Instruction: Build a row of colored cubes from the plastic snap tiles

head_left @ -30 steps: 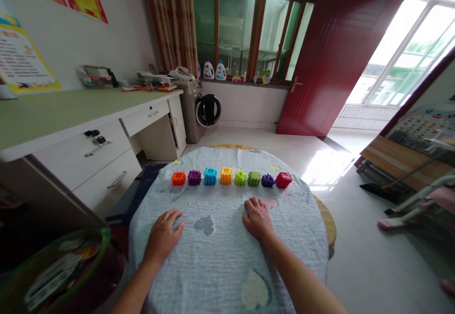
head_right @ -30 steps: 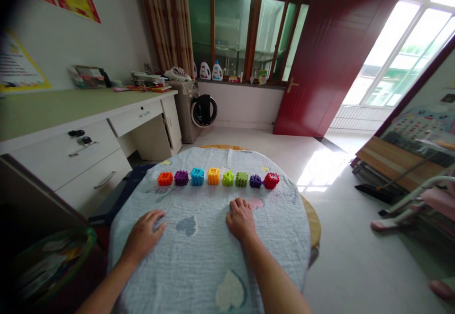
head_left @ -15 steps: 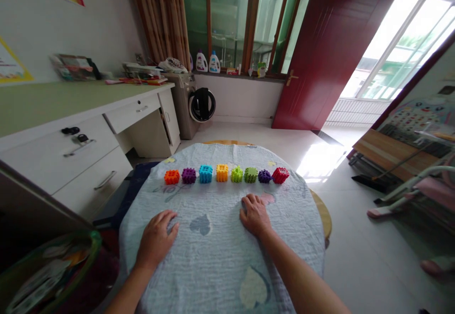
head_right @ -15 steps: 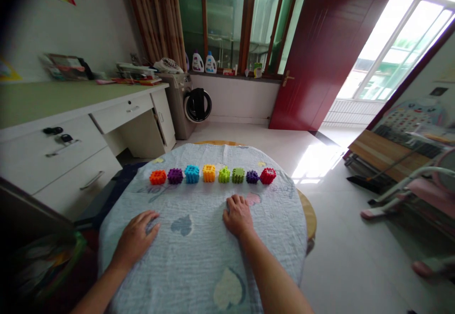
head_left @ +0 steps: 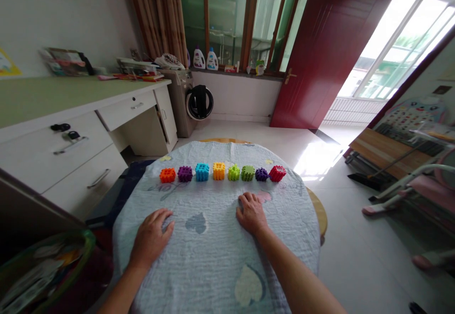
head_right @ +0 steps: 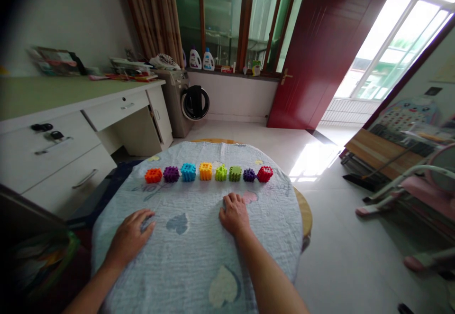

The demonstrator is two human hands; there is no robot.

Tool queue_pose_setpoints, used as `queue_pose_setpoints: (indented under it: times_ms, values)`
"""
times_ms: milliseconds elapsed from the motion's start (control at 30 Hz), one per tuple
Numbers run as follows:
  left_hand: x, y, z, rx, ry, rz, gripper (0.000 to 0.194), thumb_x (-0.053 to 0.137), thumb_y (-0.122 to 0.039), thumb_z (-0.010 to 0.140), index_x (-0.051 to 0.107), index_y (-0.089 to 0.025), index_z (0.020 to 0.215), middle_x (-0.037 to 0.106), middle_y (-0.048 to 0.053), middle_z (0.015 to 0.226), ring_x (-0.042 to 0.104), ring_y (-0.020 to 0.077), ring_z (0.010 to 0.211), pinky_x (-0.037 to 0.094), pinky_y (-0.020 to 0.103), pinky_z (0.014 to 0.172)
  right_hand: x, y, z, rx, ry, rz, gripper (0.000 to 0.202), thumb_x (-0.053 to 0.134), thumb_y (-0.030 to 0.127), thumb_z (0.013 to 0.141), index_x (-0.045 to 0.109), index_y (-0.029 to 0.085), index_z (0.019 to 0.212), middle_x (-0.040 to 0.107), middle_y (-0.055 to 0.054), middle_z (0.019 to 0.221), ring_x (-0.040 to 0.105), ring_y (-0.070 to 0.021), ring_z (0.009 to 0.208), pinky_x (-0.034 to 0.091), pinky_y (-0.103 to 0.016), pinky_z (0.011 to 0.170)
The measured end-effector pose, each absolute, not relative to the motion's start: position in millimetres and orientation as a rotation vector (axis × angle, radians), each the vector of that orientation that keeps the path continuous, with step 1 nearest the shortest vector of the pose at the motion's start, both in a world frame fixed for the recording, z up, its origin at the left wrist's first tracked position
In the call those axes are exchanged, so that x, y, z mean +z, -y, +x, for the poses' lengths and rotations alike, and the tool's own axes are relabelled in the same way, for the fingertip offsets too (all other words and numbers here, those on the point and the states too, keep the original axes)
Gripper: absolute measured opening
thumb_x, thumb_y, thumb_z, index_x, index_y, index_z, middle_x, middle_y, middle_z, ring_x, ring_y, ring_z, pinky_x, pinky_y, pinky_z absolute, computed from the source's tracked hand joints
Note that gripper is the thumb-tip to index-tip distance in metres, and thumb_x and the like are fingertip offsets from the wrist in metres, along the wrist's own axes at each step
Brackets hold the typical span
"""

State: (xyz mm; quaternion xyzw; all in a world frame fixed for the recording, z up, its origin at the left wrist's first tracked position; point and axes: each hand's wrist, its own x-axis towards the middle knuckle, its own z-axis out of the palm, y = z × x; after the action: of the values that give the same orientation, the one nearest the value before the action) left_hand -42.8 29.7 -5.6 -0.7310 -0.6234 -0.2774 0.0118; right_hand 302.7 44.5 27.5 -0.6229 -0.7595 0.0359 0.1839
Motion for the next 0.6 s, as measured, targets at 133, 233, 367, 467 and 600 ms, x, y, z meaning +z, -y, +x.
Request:
queue_pose_setpoints:
  times_ms: [133, 233, 367, 467, 600]
  values:
    - [-5.3, -29.4, -42.0, -0.864, 1.949, -2.265, 0.032, 0.048, -0.040, 0.082, 0.066, -0.020, 0.099, 0.068, 0.011, 0.110, 0.062, 0.0276, 0.106, 0.047, 0.041, 0.099, 27.0, -45.0, 303.4, 0.109, 2.138, -1.761, 0.021, 0.056, 0.025, 0.082, 0.058, 0.022, 0.102, 0.056, -0.007, 0.107, 0.045, -0.0237, 0.103, 0.033, -0.034, 0.091]
    - [-4.8, -29.3, -41.7, -0.859, 1.950, -2.264, 0.032, 0.048, -0.040, 0.082, 0.066, -0.020, 0.099, 0.068, 0.011, 0.110, 0.062, 0.0273, 0.106, 0.047, 0.041, 0.099, 26.8, -45.2, 303.6, 0.105, 2.142, -1.758, 0.021, 0.056, 0.026, 0.082, 0.058, 0.021, 0.102, 0.056, -0.007, 0.107, 0.046, -0.0234, 0.103, 0.033, -0.034, 0.091]
    - [-5.9, -30.0, -43.1, -0.858, 1.948, -2.266, 0.032, 0.048, -0.040, 0.083, 0.066, -0.019, 0.099, 0.068, 0.011, 0.109, 0.063, 0.0268, 0.105, 0.047, 0.041, 0.099, 27.0, -45.1, 303.7, 0.107, 2.150, -1.764, 0.020, 0.057, 0.027, 0.082, 0.059, 0.022, 0.102, 0.057, -0.007, 0.108, 0.045, -0.0238, 0.103, 0.033, -0.034, 0.091]
    - [-7.5, -30.8, -44.6, -0.877, 1.930, -2.268, 0.032, 0.048, -0.040, 0.083, 0.066, -0.019, 0.099, 0.069, 0.011, 0.109, 0.063, 0.0261, 0.104, 0.048, 0.041, 0.098, 25.7, -45.3, 303.9, 0.103, 2.146, -1.764, 0.021, 0.057, 0.027, 0.082, 0.059, 0.022, 0.102, 0.057, -0.007, 0.108, 0.046, -0.0240, 0.104, 0.033, -0.034, 0.092]
    - [-8.4, -31.1, -45.4, -0.886, 1.921, -2.260, 0.033, 0.049, -0.040, 0.083, 0.067, -0.018, 0.099, 0.069, 0.011, 0.108, 0.063, 0.0265, 0.104, 0.049, 0.040, 0.097, 23.1, -46.0, 304.2, 0.096, 2.137, -1.759, 0.022, 0.058, 0.027, 0.081, 0.059, 0.022, 0.102, 0.057, -0.007, 0.108, 0.046, -0.0240, 0.104, 0.033, -0.034, 0.092]
